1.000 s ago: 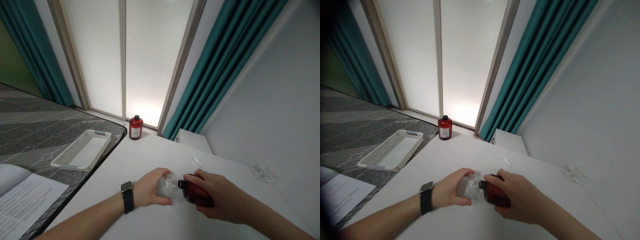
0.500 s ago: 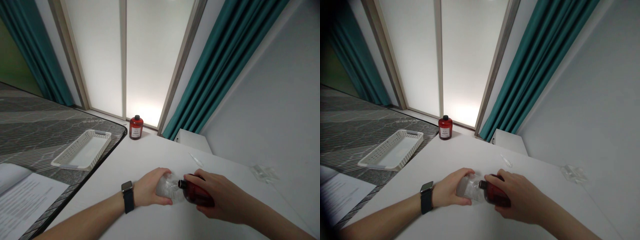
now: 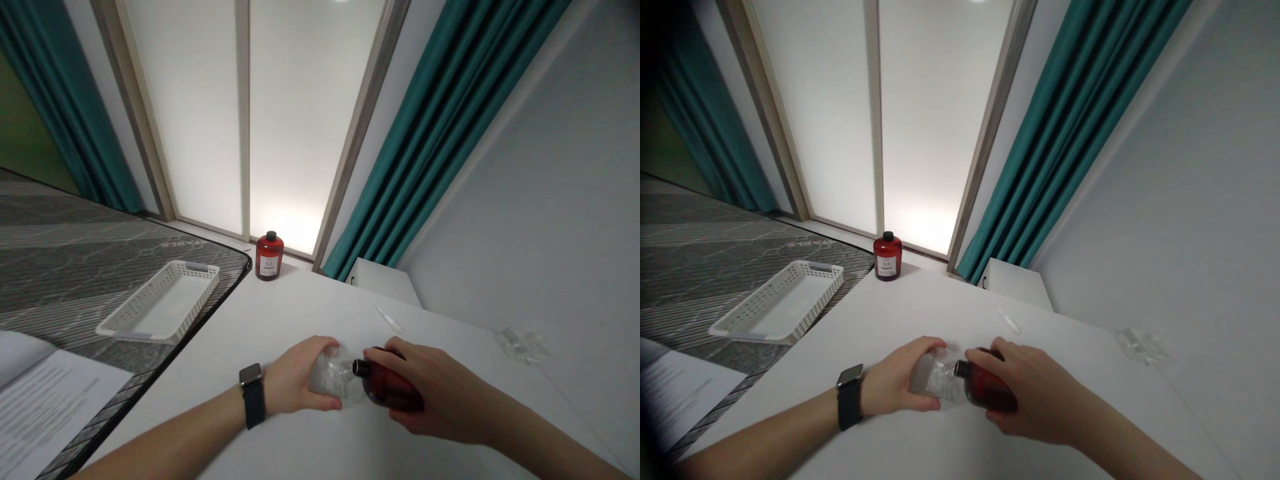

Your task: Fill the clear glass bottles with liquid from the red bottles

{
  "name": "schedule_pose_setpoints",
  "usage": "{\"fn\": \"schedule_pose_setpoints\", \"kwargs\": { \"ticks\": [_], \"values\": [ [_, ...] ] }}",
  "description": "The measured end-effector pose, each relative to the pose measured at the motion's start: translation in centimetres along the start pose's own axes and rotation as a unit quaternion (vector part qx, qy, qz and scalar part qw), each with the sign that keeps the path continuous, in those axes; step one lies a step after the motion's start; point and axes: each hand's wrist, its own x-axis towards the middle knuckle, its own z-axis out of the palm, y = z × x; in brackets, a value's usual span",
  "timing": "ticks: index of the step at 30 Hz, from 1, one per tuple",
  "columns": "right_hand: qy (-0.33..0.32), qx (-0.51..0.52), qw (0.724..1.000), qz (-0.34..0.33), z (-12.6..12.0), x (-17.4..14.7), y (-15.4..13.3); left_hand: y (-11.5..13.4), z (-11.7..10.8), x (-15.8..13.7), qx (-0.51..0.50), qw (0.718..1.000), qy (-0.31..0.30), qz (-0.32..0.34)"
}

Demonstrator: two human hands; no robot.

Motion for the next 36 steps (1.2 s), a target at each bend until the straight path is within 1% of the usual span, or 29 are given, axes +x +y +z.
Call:
{"fn": "schedule_pose_setpoints", "kwargs": {
  "ticks": [16,36],
  "values": [
    [-0.007,-0.009,1.0,0.002,-0.34,0.08,-0.28,0.01,-0.07,-0.04,0.005,1.0,0.002,-0.001],
    [-0.007,-0.01,1.0,0.001,-0.18,-0.09,-0.15,0.22,-0.17,0.06,0.004,1.0,0.005,0.0]
  ]
}}
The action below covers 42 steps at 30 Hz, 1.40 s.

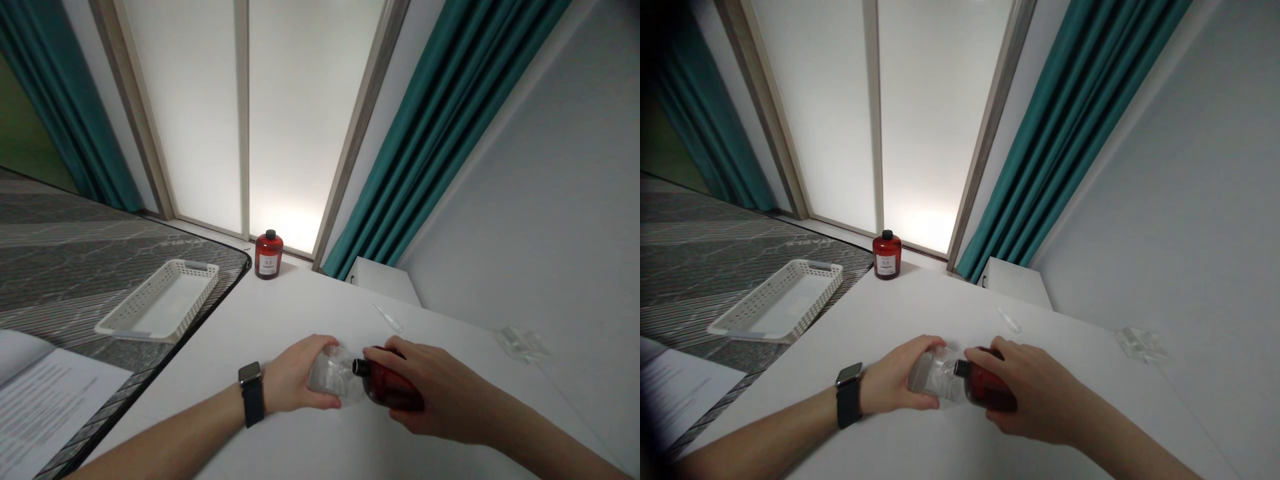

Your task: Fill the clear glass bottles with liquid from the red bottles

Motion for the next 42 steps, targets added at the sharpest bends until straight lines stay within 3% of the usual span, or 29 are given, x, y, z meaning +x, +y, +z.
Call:
{"fn": "schedule_pose_setpoints", "kwargs": {
  "ticks": [42],
  "values": [
    [-0.012,-0.011,1.0,0.017,-0.19,-0.3,-0.01,-0.16,0.03,0.06,-0.001,1.0,-0.002,0.008]
  ]
}}
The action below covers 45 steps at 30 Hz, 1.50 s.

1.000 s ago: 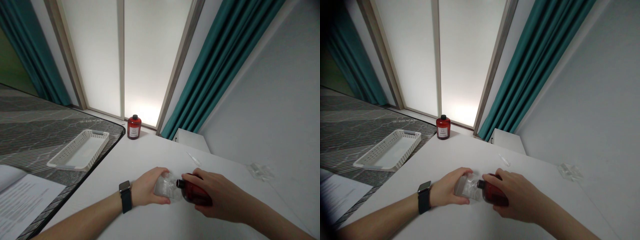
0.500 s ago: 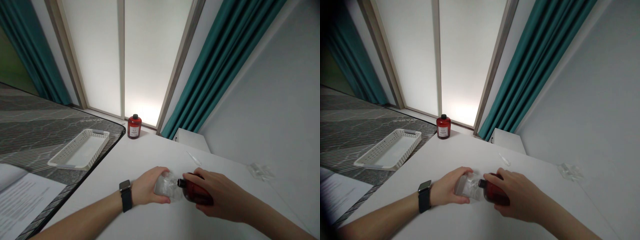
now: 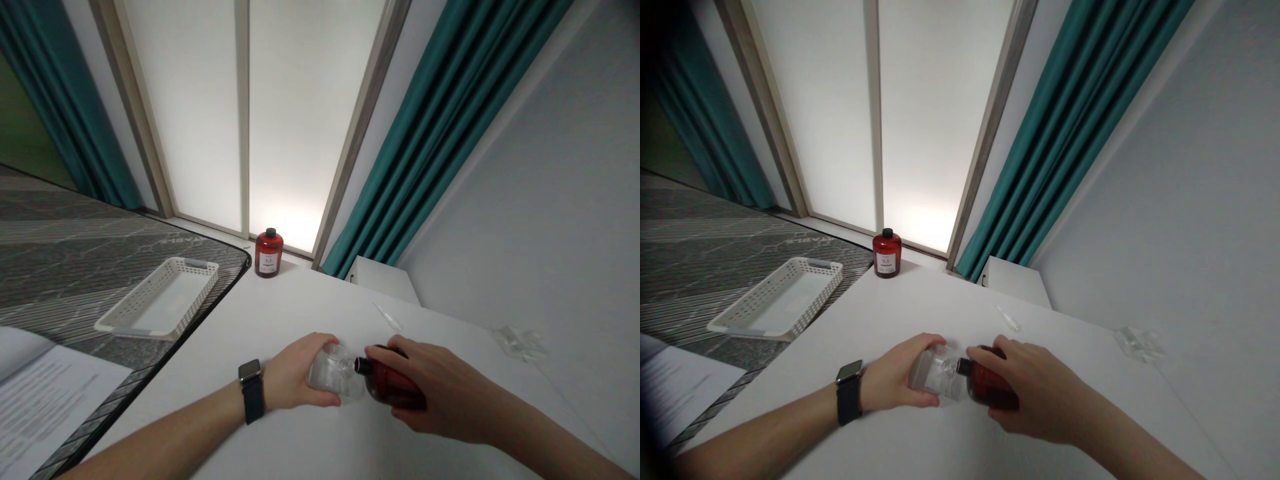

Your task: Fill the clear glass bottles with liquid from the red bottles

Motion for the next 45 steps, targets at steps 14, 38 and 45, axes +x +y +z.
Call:
{"fn": "schedule_pose_setpoints", "kwargs": {
  "ticks": [14,38,45],
  "values": [
    [-0.007,0.004,1.0,0.003,-0.33,0.18,-0.16,-0.15,0.1,-0.06,0.006,1.0,-0.002,-0.001],
    [0.002,-0.009,1.0,-0.009,-0.51,0.21,-0.33,0.02,0.06,-0.09,0.003,1.0,-0.002,-0.005],
    [0.01,-0.009,1.0,-0.017,-0.56,0.19,-0.37,-0.14,0.16,-0.16,0.002,1.0,0.0,-0.006]
  ]
}}
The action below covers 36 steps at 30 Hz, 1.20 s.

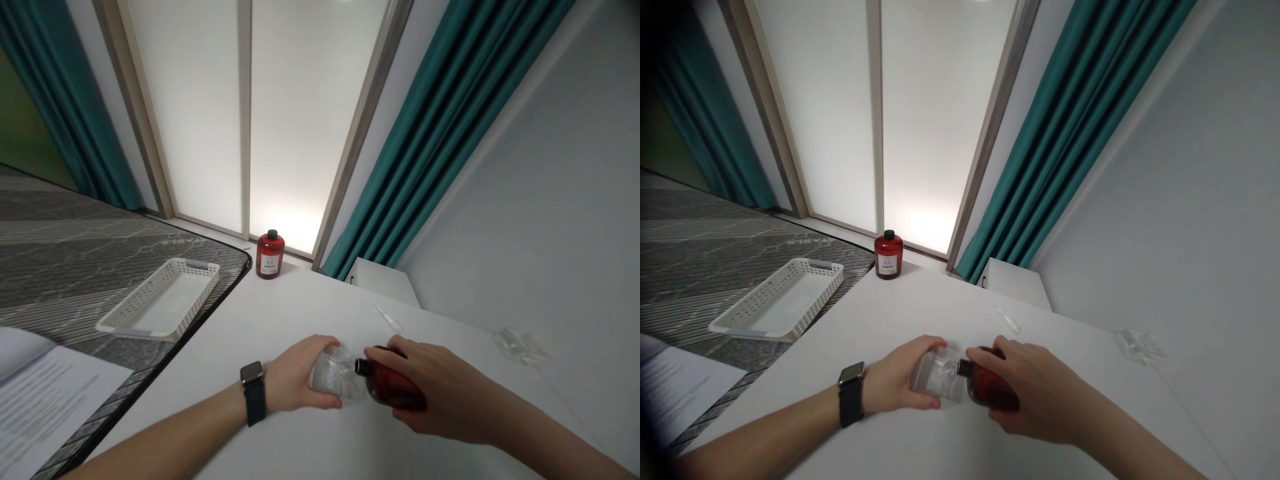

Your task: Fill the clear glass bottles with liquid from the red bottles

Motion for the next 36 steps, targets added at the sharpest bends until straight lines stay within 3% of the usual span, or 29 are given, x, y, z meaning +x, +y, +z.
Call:
{"fn": "schedule_pose_setpoints", "kwargs": {
  "ticks": [36],
  "values": [
    [-0.02,-0.012,1.0,0.009,-0.49,0.17,-0.36,-0.02,-0.1,-0.04,0.006,1.0,-0.001,0.003]
  ]
}}
